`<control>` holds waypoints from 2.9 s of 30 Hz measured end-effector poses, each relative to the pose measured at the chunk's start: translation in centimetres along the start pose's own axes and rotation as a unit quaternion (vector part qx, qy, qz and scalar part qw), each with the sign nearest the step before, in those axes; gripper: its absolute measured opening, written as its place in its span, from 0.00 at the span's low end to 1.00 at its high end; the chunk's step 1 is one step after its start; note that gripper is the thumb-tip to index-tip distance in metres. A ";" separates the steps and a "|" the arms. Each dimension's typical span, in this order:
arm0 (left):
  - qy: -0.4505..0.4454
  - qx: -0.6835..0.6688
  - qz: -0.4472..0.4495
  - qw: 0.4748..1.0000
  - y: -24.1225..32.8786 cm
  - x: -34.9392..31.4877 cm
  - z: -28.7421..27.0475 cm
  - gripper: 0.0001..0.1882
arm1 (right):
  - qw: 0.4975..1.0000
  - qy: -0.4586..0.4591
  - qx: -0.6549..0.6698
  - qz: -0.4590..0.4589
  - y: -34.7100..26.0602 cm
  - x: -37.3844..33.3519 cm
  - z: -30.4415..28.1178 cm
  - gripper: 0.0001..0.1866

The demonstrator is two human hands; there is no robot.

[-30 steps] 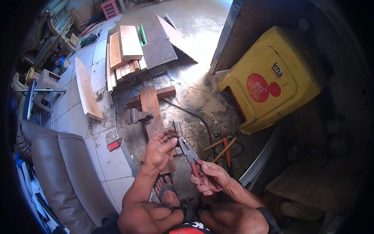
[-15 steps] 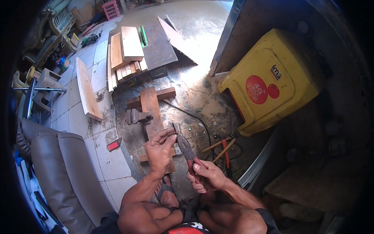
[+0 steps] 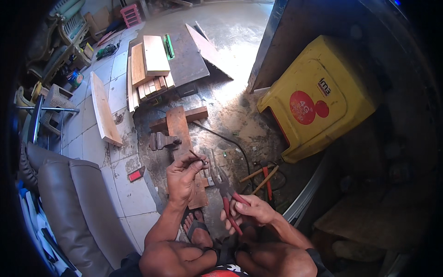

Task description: The person attaches a metal hinge to a small block of wood using a hammer and pins, first using pliers to position a small pin into a pre-made hole in the hinge and then hammering the pin into the wood.

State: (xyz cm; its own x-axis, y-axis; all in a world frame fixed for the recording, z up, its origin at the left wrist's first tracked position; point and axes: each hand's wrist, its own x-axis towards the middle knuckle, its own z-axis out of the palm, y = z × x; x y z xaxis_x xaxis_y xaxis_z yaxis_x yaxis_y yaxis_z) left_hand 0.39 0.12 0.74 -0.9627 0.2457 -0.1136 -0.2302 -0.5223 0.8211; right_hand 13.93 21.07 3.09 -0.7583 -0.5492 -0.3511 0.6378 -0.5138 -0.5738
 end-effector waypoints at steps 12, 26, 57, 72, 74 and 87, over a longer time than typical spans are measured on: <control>-0.030 0.213 0.140 0.967 1.2 -0.9 1.1 0.08 | 1.000 0.003 -0.019 0.003 -0.3 0.3 1.0 0.28; 0.030 0.364 0.253 0.896 -0.1 -1.5 2.1 0.12 | 0.993 0.036 0.113 0.019 -0.8 0.5 3.2 0.18; 0.025 0.226 -0.018 0.974 1.5 -0.9 1.4 0.13 | 0.773 0.255 -0.570 -0.112 -0.8 -0.3 0.7 0.19; 0.026 0.246 -0.021 0.969 1.4 -1.8 2.7 0.12 | 0.714 0.236 -0.642 -0.150 -0.8 -0.1 1.2 0.17; 0.028 0.257 -0.016 0.966 1.5 -1.8 2.8 0.12 | 0.722 0.235 -0.634 -0.147 -0.8 -0.1 1.4 0.17; 0.037 0.366 0.065 0.928 1.2 -2.8 3.3 0.11 | 0.685 0.251 -0.672 -0.127 -0.3 0.6 1.8 0.12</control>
State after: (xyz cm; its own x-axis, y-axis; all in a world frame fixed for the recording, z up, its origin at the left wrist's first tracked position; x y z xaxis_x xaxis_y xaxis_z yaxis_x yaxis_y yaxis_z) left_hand 3.31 1.46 3.86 -0.9888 0.1493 -0.0017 0.0220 0.1574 0.9873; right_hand 13.51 19.72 4.38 -0.9878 -0.0852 -0.1305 0.0329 0.7045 -0.7089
